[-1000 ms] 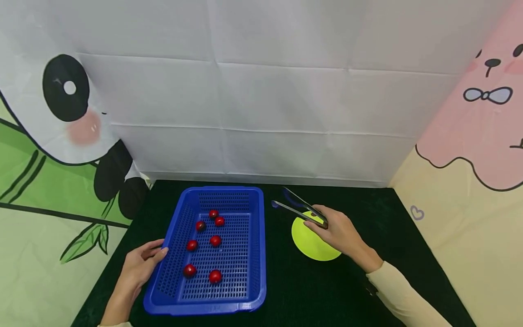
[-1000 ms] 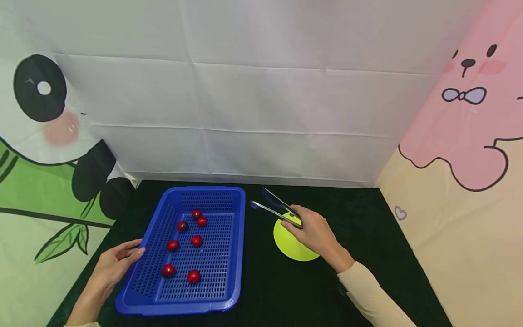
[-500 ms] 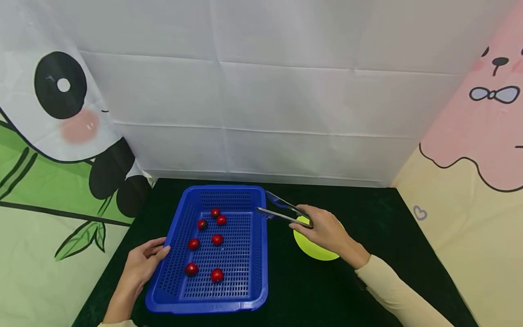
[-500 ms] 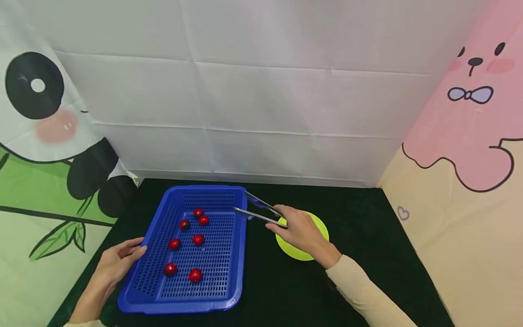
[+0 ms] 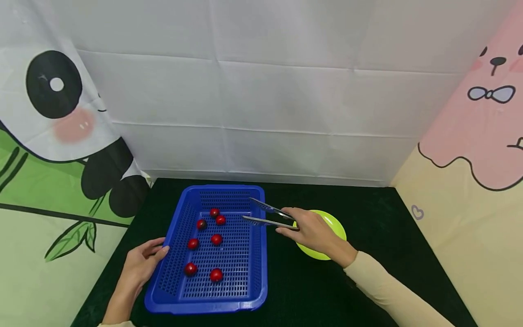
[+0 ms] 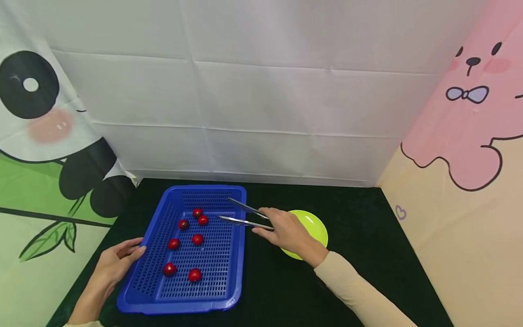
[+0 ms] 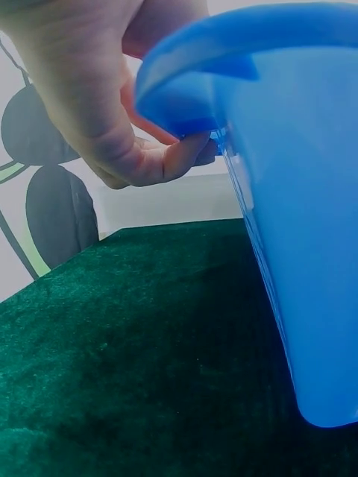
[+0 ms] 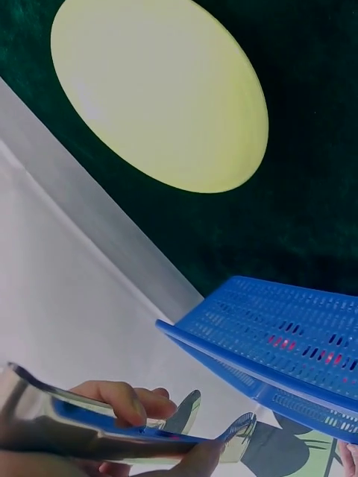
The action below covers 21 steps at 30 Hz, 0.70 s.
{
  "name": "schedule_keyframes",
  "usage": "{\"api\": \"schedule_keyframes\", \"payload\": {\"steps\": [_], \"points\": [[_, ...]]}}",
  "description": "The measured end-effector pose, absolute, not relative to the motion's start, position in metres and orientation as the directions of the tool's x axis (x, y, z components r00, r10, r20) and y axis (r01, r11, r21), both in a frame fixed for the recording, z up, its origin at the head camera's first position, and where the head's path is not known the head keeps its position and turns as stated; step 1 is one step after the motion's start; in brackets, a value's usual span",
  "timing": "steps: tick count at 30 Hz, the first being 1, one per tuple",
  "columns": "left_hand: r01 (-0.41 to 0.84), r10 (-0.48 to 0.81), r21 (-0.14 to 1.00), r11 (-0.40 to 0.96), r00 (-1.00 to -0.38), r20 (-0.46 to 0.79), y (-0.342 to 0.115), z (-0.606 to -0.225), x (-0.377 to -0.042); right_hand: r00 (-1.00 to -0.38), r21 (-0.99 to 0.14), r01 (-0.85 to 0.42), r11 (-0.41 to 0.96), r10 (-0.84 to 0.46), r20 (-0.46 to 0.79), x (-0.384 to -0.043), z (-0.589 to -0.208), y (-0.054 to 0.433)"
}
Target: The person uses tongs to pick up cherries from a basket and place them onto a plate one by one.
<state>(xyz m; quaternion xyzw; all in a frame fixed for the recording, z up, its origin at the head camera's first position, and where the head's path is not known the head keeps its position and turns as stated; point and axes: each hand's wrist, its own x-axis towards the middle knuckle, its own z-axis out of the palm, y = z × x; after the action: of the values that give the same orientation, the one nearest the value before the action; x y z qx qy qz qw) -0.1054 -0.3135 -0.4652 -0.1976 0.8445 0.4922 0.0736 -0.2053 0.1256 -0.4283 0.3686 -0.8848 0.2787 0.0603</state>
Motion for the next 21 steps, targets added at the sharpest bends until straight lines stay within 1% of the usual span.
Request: {"api": "schedule_keyframes", "payload": {"steps": [6, 12, 21], "points": [[-0.402, -0.263, 0.807, 0.432, -0.912, -0.314, -0.313, -0.466, -0.105, -0.677, -0.398, -0.731, 0.554, -0.660, 0.324, -0.204, -0.428, 0.115], [-0.394, -0.267, 0.812, 0.431, -0.915, -0.302, -0.315, -0.468, -0.104, -0.641, -0.349, -0.764, 0.543, -0.703, 0.308, -0.201, -0.429, 0.102], [-0.386, -0.269, 0.817, 0.429, -0.918, -0.292, -0.314, -0.467, -0.104, -0.612, -0.340, -0.780, 0.526, -0.753, 0.240, -0.196, -0.428, 0.086]]}}
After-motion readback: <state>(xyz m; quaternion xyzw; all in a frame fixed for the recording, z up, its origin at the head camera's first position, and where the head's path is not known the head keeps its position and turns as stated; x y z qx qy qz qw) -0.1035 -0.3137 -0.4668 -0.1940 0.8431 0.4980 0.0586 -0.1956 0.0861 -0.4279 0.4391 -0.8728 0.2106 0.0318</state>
